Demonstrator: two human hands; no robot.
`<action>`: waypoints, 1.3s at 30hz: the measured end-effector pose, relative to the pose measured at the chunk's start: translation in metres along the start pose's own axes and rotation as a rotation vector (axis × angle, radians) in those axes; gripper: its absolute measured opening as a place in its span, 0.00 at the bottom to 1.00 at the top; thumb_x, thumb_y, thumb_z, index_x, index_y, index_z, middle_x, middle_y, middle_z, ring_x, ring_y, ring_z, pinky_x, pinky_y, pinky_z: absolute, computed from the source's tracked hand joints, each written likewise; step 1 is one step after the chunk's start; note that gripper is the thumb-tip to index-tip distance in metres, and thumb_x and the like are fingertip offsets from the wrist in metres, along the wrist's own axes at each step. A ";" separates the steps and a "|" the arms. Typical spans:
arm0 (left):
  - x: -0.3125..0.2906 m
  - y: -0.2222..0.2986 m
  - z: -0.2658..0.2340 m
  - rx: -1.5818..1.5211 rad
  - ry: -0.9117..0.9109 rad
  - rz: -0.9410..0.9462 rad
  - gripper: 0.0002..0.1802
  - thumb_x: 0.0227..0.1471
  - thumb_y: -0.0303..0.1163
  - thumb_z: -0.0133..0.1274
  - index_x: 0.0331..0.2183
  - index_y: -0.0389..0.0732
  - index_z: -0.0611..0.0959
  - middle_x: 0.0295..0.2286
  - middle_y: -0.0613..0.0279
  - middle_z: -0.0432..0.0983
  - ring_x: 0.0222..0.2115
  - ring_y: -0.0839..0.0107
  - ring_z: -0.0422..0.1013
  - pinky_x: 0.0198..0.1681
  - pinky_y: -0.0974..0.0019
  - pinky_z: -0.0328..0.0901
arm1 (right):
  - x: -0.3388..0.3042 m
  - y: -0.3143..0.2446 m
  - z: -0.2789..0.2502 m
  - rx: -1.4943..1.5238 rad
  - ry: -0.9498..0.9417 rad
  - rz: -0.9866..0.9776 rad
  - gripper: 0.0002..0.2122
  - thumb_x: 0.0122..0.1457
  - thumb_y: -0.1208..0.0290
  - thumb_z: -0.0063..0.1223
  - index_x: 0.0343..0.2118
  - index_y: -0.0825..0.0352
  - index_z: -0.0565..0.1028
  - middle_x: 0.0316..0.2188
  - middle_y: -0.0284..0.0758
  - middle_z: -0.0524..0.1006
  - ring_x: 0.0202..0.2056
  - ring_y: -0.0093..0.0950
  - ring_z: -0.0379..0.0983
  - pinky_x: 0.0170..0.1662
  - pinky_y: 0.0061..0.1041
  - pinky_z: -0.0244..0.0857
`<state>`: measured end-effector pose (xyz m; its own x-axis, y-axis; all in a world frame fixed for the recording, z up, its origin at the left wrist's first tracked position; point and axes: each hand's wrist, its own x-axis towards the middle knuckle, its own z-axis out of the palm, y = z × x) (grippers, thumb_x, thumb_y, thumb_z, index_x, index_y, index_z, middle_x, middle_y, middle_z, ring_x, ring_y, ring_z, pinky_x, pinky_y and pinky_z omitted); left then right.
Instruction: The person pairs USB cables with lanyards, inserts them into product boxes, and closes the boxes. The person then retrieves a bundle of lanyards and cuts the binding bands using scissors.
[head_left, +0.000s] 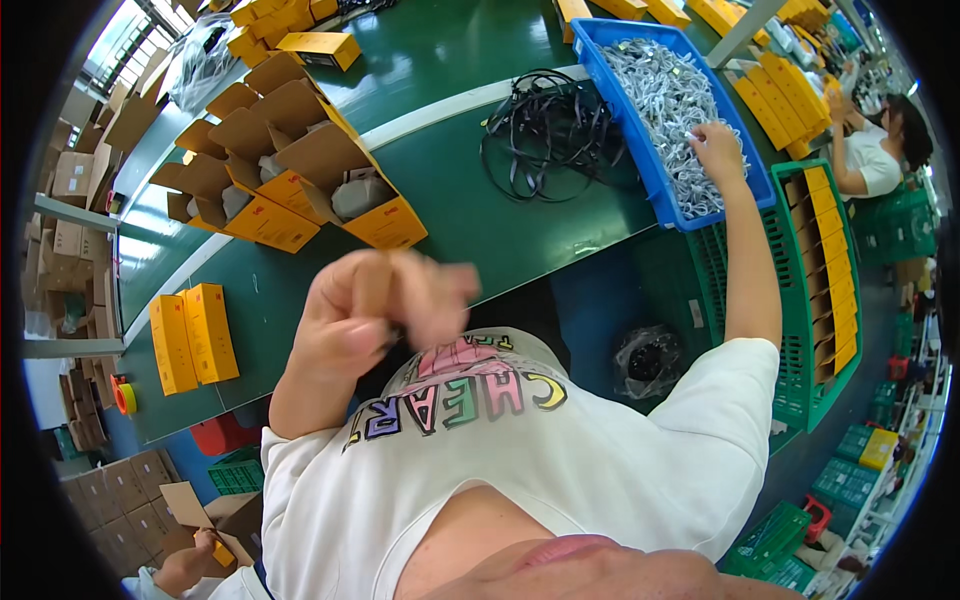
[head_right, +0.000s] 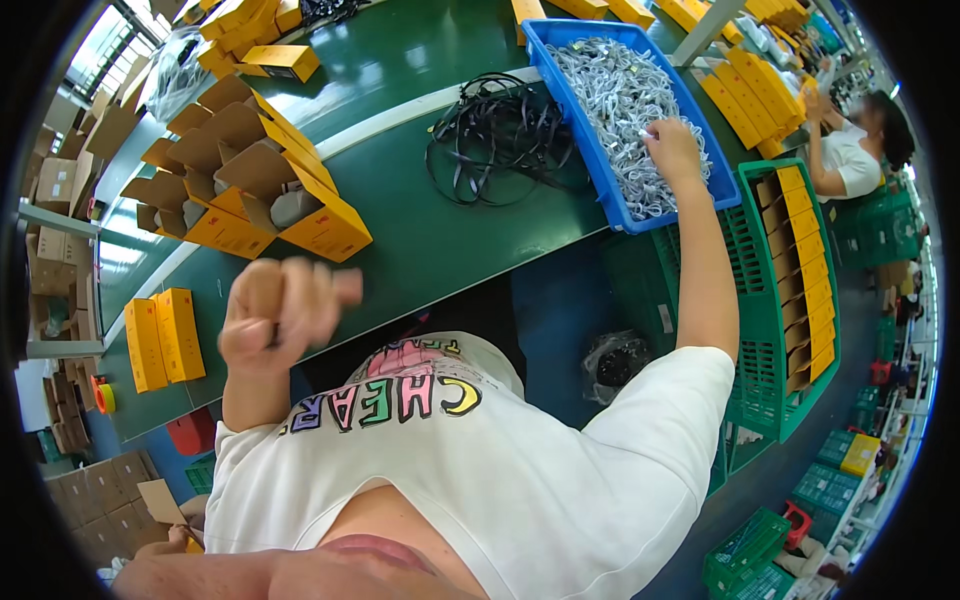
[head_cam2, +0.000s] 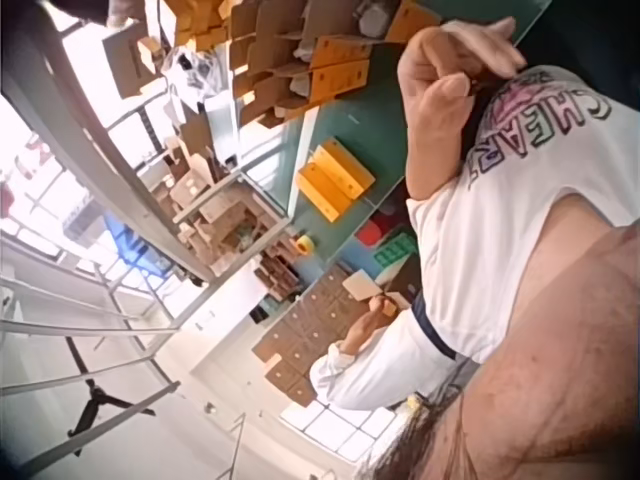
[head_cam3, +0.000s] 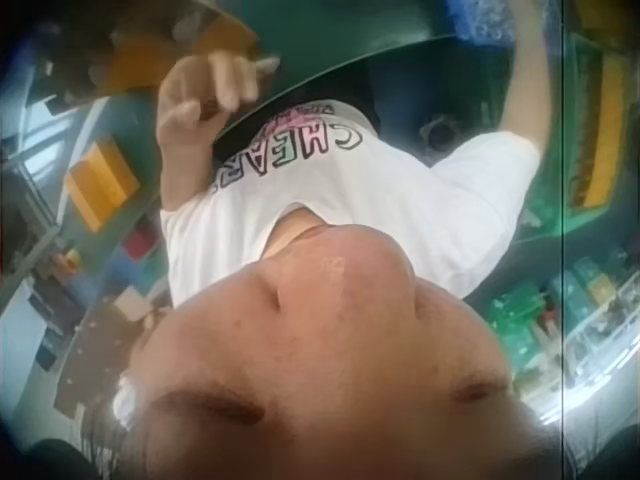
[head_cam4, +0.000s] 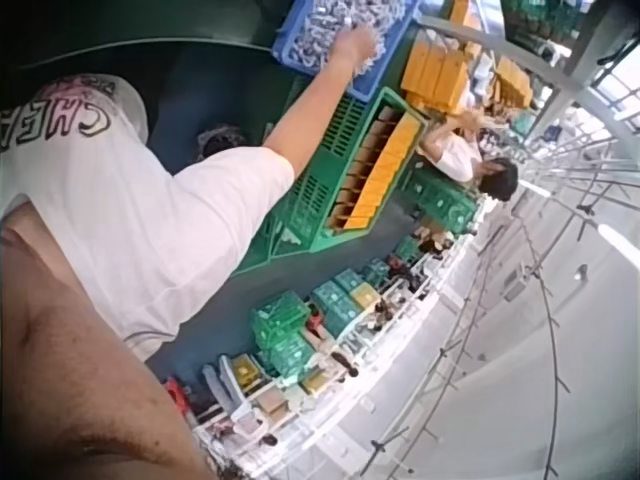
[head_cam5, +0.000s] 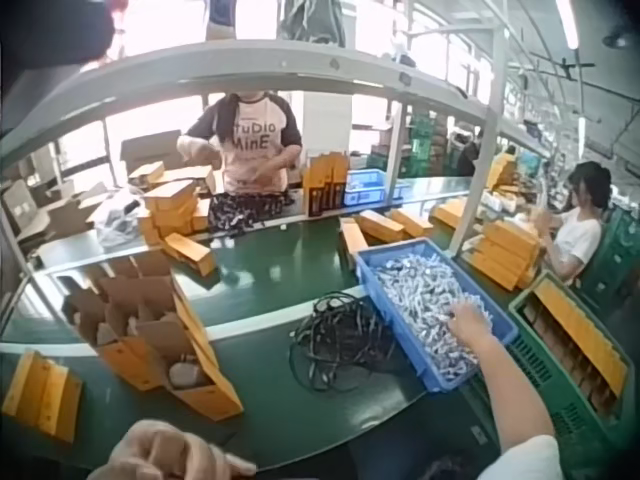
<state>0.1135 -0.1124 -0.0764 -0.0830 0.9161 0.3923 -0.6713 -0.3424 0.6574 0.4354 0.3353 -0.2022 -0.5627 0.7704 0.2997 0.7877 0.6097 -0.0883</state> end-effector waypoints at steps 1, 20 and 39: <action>-0.006 -0.001 -0.005 0.005 0.009 0.010 0.16 0.49 0.25 0.57 0.19 0.42 0.66 0.26 0.59 0.74 0.28 0.70 0.71 0.33 0.66 0.66 | 0.003 0.000 -0.003 0.004 -0.001 -0.014 0.09 0.50 0.69 0.62 0.34 0.65 0.79 0.33 0.40 0.77 0.41 0.40 0.73 0.45 0.36 0.66; -0.038 -0.009 -0.024 0.616 0.189 -0.416 0.11 0.61 0.33 0.51 0.31 0.37 0.73 0.22 0.73 0.67 0.21 0.87 0.57 0.23 0.79 0.52 | -0.004 0.001 -0.023 0.248 -0.185 0.124 0.13 0.53 0.68 0.60 0.40 0.67 0.80 0.33 0.40 0.82 0.36 0.33 0.79 0.41 0.28 0.70; -0.035 -0.011 -0.058 0.542 0.341 -0.155 0.27 0.63 0.32 0.46 0.60 0.37 0.60 0.21 0.68 0.69 0.18 0.85 0.59 0.22 0.80 0.50 | -0.077 -0.295 -0.085 1.574 -0.762 -0.264 0.13 0.59 0.76 0.54 0.47 0.70 0.73 0.28 0.33 0.78 0.26 0.15 0.72 0.28 0.11 0.63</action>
<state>0.0813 -0.1281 -0.1346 -0.3035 0.9476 0.1001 -0.2355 -0.1764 0.9557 0.2678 0.0805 -0.1181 -0.9654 0.2593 0.0283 -0.0422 -0.0480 -0.9980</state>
